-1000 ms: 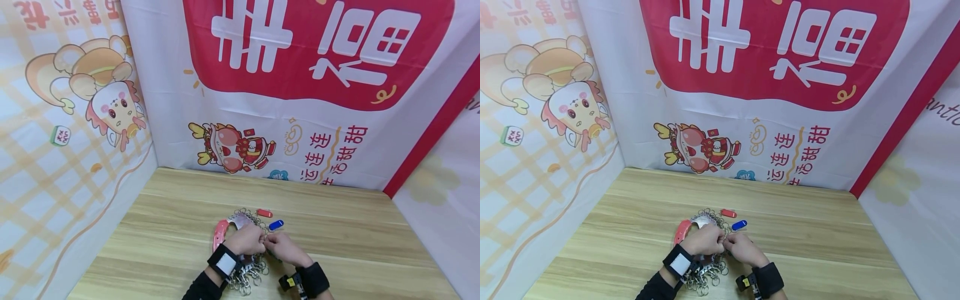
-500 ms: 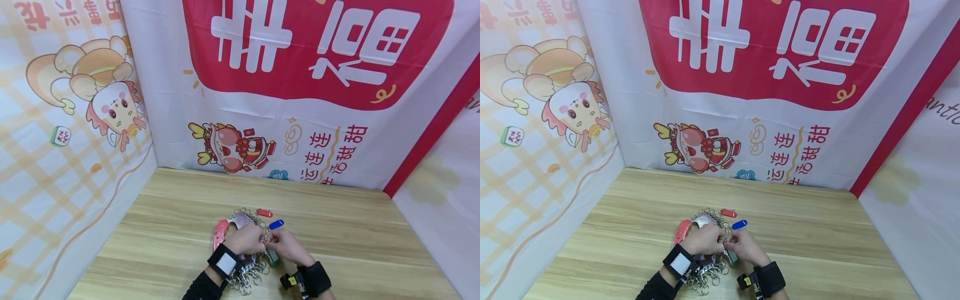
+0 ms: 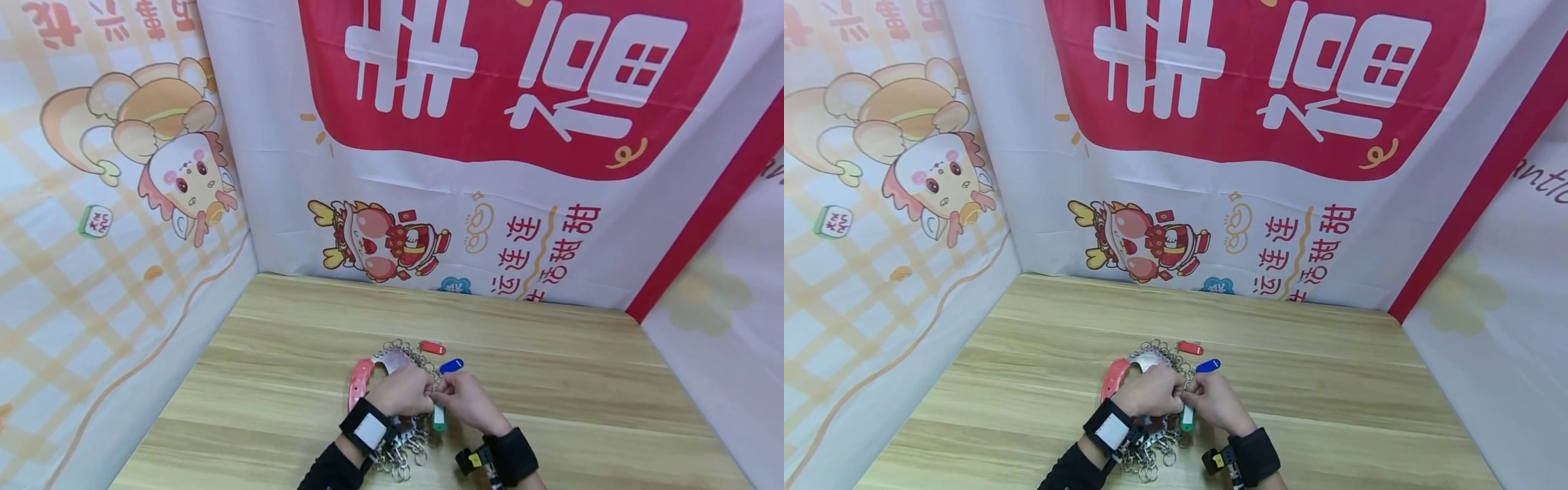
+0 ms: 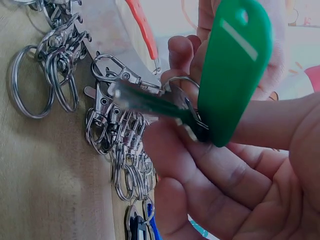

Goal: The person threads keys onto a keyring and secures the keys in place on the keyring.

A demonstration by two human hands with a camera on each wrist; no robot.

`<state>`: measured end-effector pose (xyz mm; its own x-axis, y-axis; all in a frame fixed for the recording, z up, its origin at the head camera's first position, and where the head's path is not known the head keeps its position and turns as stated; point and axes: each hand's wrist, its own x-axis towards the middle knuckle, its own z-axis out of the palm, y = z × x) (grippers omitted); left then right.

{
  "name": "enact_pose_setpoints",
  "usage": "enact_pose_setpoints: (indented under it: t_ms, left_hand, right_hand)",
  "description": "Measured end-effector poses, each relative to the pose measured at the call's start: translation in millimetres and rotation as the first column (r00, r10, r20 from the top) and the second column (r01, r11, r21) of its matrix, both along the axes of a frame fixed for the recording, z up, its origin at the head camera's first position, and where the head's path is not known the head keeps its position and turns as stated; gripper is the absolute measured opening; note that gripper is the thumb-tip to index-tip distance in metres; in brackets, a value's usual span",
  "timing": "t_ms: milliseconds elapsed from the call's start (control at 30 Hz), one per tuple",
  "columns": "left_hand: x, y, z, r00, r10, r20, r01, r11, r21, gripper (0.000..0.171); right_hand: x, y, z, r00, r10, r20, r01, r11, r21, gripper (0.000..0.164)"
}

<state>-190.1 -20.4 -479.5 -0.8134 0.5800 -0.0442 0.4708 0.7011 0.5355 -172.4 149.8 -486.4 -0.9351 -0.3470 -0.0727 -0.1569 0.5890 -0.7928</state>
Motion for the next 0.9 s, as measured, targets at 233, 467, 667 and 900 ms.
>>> enact_pose_setpoints:
  t_ms: [233,467,667,900]
  left_hand:
    - [-0.6,0.5,-1.4,0.999,-0.004,-0.040,0.004,1.000,0.009,0.029]
    - [-0.7,1.0,-3.0,0.998,-0.005,-0.055,0.004,1.000,-0.008,0.028]
    - [-1.3,0.6,-4.3,0.999,0.002,-0.044,-0.003,1.000,-0.004,0.028]
    - [-2.1,-0.3,-3.4,1.000,-0.011,-0.002,0.011,0.999,0.032,0.027]
  right_hand:
    - [0.4,-2.1,2.5,0.999,0.027,-0.036,-0.025,0.999,0.030,0.013]
    - [1.0,-4.7,3.6,0.998,0.060,-0.031,-0.059,0.998,0.024,0.009]
    - [0.7,-4.8,2.2,0.999,0.041,-0.017,-0.041,0.999,0.024,0.008]
    - [1.2,-5.9,0.8,1.000,0.025,-0.015,-0.025,1.000,0.000,0.007]
